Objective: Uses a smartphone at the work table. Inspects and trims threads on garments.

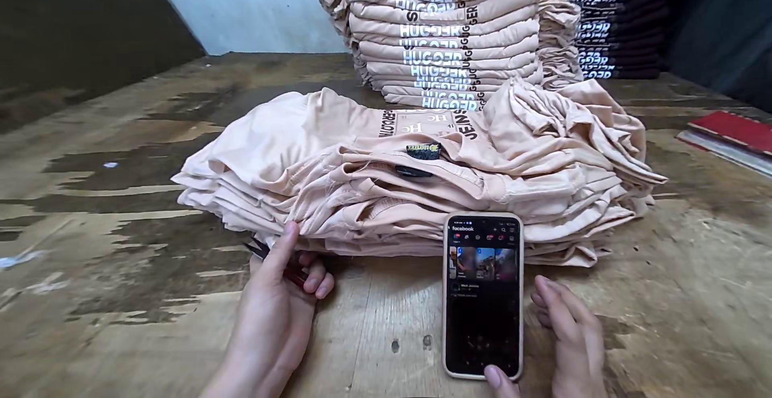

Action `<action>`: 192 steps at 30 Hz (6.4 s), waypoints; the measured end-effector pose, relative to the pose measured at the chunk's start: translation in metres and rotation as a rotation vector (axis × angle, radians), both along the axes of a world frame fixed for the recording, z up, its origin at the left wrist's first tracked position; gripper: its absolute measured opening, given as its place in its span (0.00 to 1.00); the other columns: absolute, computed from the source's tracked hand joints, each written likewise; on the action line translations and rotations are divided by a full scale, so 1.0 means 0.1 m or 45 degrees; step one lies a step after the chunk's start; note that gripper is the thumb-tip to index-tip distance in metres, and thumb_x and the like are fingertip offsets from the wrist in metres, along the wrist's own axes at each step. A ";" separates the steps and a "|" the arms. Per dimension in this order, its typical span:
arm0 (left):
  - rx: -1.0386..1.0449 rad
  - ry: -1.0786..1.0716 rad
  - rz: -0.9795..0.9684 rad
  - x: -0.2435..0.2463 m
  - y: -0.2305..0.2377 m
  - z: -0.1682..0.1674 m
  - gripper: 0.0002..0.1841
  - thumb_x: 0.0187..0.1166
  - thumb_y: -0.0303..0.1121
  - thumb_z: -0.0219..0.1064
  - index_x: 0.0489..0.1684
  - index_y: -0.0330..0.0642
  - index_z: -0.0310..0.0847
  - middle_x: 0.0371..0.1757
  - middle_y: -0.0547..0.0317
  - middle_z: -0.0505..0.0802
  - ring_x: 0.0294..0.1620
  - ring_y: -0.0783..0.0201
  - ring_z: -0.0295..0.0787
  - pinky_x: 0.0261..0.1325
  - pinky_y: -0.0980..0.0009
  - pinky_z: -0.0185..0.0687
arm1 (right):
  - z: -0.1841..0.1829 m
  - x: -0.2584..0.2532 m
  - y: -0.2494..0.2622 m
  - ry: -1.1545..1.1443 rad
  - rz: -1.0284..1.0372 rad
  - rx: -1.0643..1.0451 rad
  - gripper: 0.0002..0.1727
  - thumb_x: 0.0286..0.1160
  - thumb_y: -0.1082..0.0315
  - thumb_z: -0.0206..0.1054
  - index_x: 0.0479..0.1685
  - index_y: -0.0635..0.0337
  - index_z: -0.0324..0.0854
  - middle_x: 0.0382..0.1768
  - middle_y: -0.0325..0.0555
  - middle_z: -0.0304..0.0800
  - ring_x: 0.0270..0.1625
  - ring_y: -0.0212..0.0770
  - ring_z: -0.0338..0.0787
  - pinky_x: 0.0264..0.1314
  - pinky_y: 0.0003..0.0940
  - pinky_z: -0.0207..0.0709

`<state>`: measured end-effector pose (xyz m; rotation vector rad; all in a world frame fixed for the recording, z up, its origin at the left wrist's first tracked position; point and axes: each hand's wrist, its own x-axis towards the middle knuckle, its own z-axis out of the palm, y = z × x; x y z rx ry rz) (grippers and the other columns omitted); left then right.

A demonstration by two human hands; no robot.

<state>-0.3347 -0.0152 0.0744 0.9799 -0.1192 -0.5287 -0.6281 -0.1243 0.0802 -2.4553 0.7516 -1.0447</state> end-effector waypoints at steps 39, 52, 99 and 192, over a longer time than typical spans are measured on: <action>-0.008 0.008 -0.016 0.00 0.00 0.00 0.13 0.91 0.49 0.55 0.47 0.51 0.76 0.18 0.65 0.76 0.10 0.71 0.69 0.13 0.75 0.73 | -0.02 -0.02 -0.01 0.054 0.050 -0.024 0.50 0.67 0.51 0.70 0.90 0.66 0.53 0.81 0.75 0.62 0.81 0.55 0.72 0.79 0.49 0.73; -0.003 0.006 -0.016 0.00 0.01 -0.01 0.13 0.91 0.50 0.55 0.48 0.52 0.76 0.18 0.64 0.76 0.10 0.70 0.71 0.13 0.75 0.73 | -0.03 -0.01 -0.01 0.044 0.051 -0.027 0.49 0.68 0.51 0.70 0.91 0.61 0.54 0.81 0.74 0.62 0.82 0.54 0.71 0.80 0.49 0.72; 0.005 0.027 -0.001 -0.02 -0.01 0.00 0.11 0.91 0.47 0.56 0.51 0.51 0.74 0.18 0.65 0.75 0.11 0.71 0.69 0.14 0.75 0.73 | 0.04 0.04 -0.09 -0.205 0.299 0.350 0.62 0.66 0.49 0.81 0.89 0.80 0.43 0.73 0.70 0.75 0.73 0.47 0.82 0.73 0.43 0.81; 1.515 -2.197 -0.349 1.45 -1.65 0.96 0.15 0.82 0.26 0.61 0.63 0.40 0.86 0.50 0.28 0.90 0.54 0.24 0.86 0.47 0.25 0.71 | 1.07 0.94 -1.44 0.543 0.206 -0.456 0.32 0.94 0.48 0.38 0.75 0.60 0.80 0.72 0.53 0.86 0.77 0.49 0.82 0.82 0.57 0.62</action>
